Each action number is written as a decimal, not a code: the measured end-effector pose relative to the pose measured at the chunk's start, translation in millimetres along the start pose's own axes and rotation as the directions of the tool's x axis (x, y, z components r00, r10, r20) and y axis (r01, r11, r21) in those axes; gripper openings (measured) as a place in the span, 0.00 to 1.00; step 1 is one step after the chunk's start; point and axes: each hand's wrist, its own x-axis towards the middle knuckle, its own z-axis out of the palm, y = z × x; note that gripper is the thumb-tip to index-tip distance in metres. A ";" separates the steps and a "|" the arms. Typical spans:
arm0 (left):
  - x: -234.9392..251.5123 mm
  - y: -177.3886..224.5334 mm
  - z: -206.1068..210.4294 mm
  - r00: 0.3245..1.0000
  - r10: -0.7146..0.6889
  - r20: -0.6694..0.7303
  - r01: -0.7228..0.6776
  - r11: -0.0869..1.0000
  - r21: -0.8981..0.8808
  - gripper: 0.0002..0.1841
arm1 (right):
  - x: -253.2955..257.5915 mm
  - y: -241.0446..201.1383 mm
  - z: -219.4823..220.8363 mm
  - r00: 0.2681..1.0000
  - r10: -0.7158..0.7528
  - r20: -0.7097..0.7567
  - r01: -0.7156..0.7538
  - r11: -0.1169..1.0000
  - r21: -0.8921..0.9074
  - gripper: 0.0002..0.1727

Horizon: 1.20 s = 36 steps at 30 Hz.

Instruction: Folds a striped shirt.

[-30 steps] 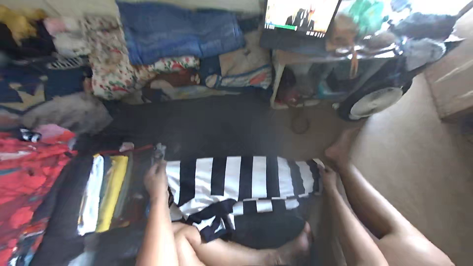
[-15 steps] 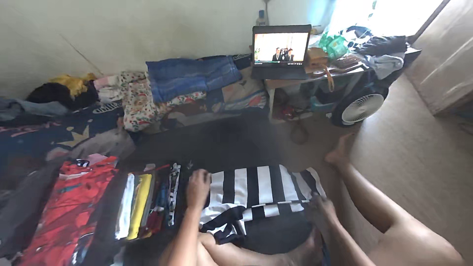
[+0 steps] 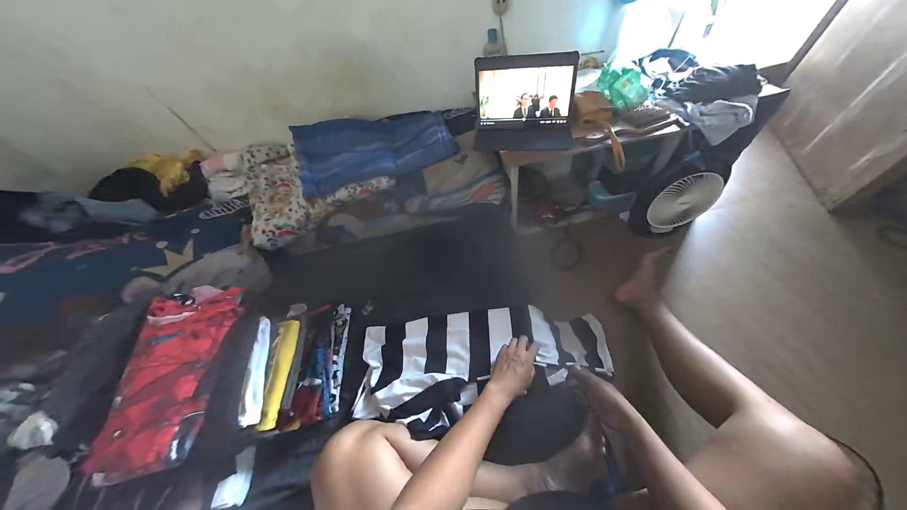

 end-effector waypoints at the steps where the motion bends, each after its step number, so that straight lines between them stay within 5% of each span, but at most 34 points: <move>1: 1.3 -0.2 -2.4 1.000 -0.009 0.010 0.009 1.000 -0.015 0.23 | 1.4 -0.5 1.3 1.000 -0.015 -0.008 0.015 0.999 0.028 0.19; 5: 4.2 1.8 6.6 0.999 0.021 -0.047 -0.024 0.998 -0.051 0.25 | 13.6 0.9 -2.8 0.983 0.153 -0.098 -0.125 0.962 0.242 0.30; 8: 3.8 3.1 21.2 0.972 0.167 -0.163 -0.170 0.985 -0.001 0.17 | 21.4 3.7 -8.6 0.966 0.204 -0.158 -0.138 0.927 0.349 0.21; 11: 4.6 6.1 20.8 0.980 0.186 -0.077 -0.191 0.979 -0.072 0.19 | 22.3 8.1 -6.1 0.941 0.199 -0.273 -0.097 0.933 0.348 0.12; 17: 17.0 11.8 15.2 0.990 0.140 -0.001 -0.138 0.974 -0.181 0.17 | 17.5 7.4 1.0 0.862 0.273 -0.426 -0.001 0.843 0.539 0.32; 21: 26.9 13.7 9.0 0.990 0.109 0.092 -0.089 0.976 -0.200 0.21 | 20.1 1.4 -9.2 0.840 0.213 -0.499 0.031 0.899 0.436 0.34; 25: 28.5 14.1 6.6 0.988 0.096 0.125 -0.069 0.977 -0.202 0.22 | 33.5 -0.3 -27.8 0.783 0.153 -0.603 0.095 0.928 0.360 0.19; 30: 27.5 31.7 6.7 0.992 0.027 0.125 -0.017 0.997 -0.079 0.23 | 28.4 0.2 -32.3 0.695 0.095 -0.712 0.183 0.935 0.304 0.20; 34: 39.8 48.4 5.2 0.988 0.096 0.124 -0.103 0.994 0.048 0.25 | 27.0 -7.3 -26.2 0.745 0.061 -0.664 0.255 0.894 0.367 0.25; 36: 49.7 56.1 5.6 0.981 0.106 0.162 -0.124 0.987 0.101 0.27 | 20.7 -16.6 -17.4 0.811 0.143 -0.568 0.332 0.688 0.646 0.28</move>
